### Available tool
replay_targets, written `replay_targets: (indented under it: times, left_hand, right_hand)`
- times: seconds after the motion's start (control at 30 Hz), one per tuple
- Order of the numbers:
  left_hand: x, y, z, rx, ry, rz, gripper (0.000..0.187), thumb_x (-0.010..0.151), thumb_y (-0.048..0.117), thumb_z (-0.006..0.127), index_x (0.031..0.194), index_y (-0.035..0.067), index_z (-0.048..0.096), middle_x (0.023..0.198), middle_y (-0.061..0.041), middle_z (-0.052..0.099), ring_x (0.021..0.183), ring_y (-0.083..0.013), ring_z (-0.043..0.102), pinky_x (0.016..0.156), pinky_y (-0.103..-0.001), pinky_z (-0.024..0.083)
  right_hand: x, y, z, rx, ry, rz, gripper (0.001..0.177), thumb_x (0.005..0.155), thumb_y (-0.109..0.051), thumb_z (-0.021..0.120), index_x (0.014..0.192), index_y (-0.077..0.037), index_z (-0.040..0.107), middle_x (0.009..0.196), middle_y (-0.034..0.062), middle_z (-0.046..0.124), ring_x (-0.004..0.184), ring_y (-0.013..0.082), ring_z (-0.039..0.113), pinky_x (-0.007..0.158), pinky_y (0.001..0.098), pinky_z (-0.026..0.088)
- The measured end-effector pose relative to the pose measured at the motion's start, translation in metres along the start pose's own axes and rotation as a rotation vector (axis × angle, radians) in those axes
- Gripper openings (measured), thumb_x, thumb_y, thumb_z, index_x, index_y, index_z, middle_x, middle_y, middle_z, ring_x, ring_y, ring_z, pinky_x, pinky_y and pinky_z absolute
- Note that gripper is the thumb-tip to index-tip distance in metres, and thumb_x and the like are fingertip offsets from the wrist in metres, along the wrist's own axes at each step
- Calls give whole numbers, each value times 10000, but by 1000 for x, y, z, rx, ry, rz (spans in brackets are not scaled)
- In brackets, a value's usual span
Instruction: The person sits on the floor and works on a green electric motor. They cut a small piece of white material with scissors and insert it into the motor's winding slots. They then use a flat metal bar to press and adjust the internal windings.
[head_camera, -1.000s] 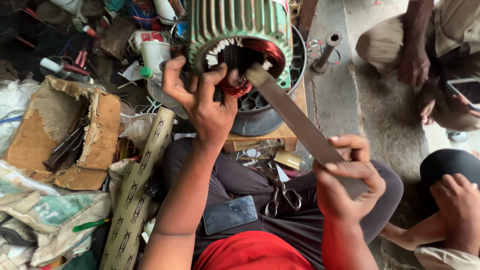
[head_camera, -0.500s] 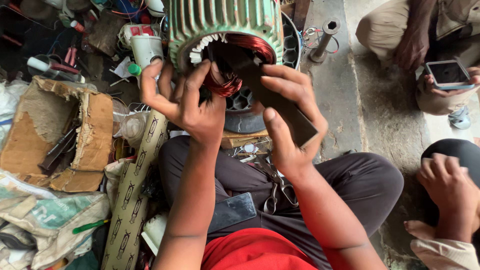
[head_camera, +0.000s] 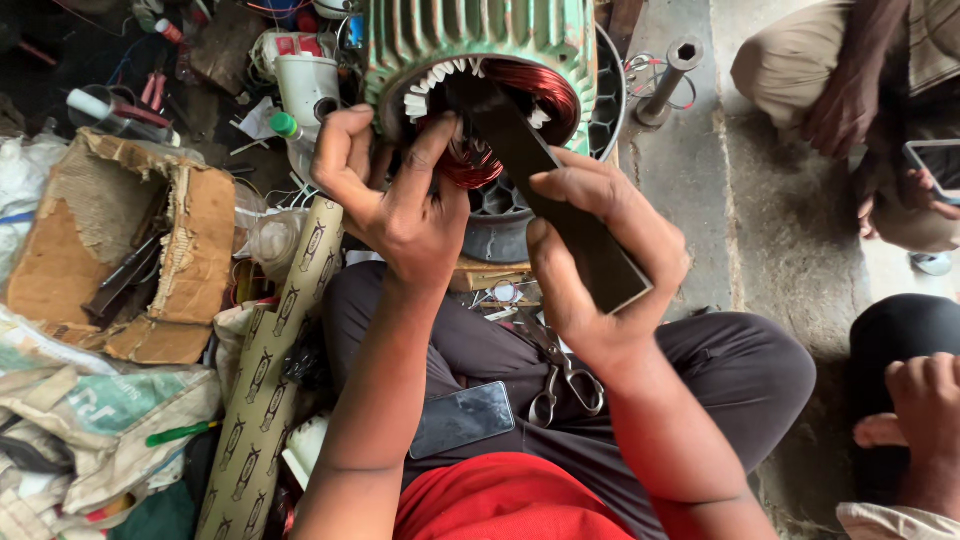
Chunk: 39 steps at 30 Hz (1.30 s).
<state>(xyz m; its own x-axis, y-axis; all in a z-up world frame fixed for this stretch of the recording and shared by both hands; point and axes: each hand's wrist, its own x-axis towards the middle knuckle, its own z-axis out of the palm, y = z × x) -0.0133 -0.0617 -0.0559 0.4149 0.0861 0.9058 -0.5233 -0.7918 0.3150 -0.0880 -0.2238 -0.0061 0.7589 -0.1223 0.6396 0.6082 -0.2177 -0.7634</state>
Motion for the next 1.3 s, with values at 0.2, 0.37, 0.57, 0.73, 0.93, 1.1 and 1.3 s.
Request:
replay_targets:
  times: [0.2,0.37,0.57,0.73,0.93,1.1,1.3]
  left_hand:
    - [1,-3,-2,-54,-8,-10,344,853,5,831,1164,147,793,1336,-116,411,1239,-282,592,1122,-402,594]
    - [2,-4,2,-33,64,-5,285,906,44,875,1152,143,772,1370,-104,390,1239,-301,602,1083,-378,589]
    - [3,-2,1,-20,71,-14,259,932,75,897,1145,142,766,1431,-102,357,1232,-274,636,1048,-348,638]
    - [4,0,1,27,55,3,223,953,71,879,1135,147,775,1431,-99,371,1257,-297,615,1073,-359,594]
    - [1,2,3,-4,37,-26,213,960,74,868,1151,125,788,1414,-112,387,1256,-310,607,1098,-378,601]
    - [3,3,-5,-21,-22,-21,273,917,42,858,1169,116,787,1394,-132,392,1264,-337,583,1134,-411,560]
    - [3,0,-6,-8,-15,6,274,899,37,871,1143,134,790,1357,-124,417,1246,-321,620,1121,-402,577]
  right_hand:
    - [16,-11,-9,58,-107,50,121,990,49,643,1107,42,674,990,101,750,828,86,698,763,192,542]
    - [20,-25,-16,-52,-127,23,126,931,56,648,1044,33,700,878,80,717,703,75,659,660,189,494]
    - [35,-23,-14,-55,-174,-48,95,964,-8,695,1036,49,673,1016,126,714,1011,145,694,870,236,529]
    - [32,-13,-9,160,-89,158,137,959,-65,650,1032,50,668,1023,133,723,1023,164,673,1009,289,514]
    - [9,-4,0,129,15,65,176,1050,-22,583,1162,80,673,1149,185,729,1150,201,700,1036,284,540]
    - [17,-14,1,178,-15,72,242,1037,-40,558,1241,81,607,1161,180,718,1154,198,707,1045,297,558]
    - [20,-14,-1,188,-22,109,329,1025,-37,558,1300,130,622,1172,203,719,1047,218,747,976,320,636]
